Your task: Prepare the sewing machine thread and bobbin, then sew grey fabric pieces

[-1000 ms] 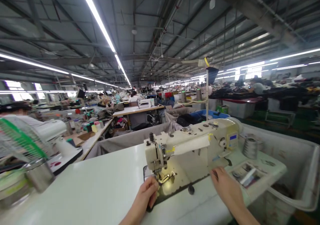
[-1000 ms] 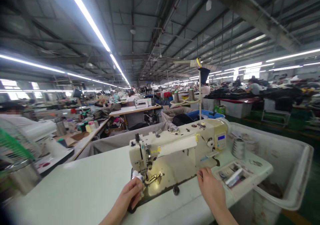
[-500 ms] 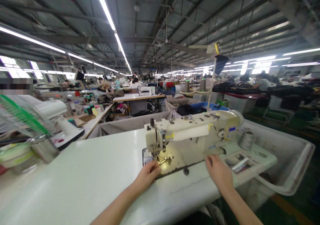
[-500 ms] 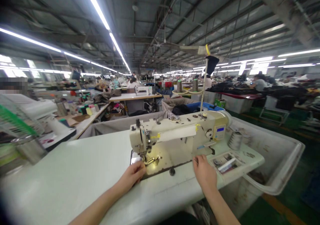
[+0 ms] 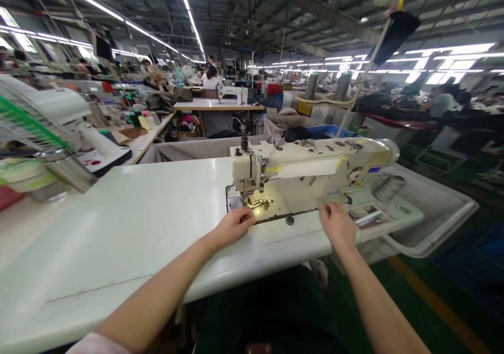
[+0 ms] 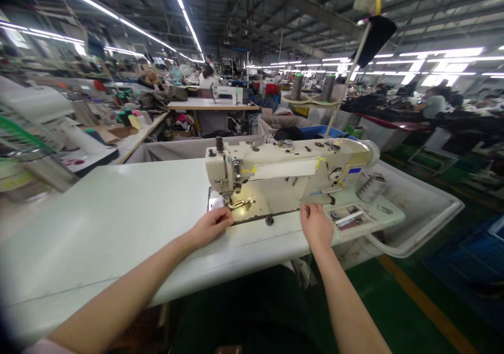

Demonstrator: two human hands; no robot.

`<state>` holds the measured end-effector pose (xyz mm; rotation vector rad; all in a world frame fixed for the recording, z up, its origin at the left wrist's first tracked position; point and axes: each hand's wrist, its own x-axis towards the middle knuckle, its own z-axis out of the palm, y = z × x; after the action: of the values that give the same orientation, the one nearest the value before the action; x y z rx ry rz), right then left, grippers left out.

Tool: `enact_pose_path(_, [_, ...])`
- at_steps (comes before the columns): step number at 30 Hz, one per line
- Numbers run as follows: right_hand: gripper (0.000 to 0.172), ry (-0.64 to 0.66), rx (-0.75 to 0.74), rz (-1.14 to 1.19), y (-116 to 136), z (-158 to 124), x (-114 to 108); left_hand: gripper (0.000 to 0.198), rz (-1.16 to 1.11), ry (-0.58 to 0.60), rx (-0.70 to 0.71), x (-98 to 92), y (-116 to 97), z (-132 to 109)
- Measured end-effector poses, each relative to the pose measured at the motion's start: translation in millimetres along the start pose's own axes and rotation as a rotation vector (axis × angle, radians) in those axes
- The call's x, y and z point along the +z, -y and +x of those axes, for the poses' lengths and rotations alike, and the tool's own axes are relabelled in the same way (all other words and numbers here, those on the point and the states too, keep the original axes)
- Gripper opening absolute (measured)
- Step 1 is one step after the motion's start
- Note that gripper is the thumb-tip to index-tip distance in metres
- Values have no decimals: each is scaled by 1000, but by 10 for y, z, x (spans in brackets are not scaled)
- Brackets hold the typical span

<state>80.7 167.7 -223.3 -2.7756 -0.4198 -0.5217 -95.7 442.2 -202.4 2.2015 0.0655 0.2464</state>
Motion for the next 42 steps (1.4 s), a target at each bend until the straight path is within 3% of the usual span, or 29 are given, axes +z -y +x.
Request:
enact_pose_path(14, [25,-3,7,-2,-5,5,13,20,137,4,26,5,-75,-25])
enact_pose_path(42, [24,-6,17,2,18,0,-18,21,178,2,34,18,-76,-17])
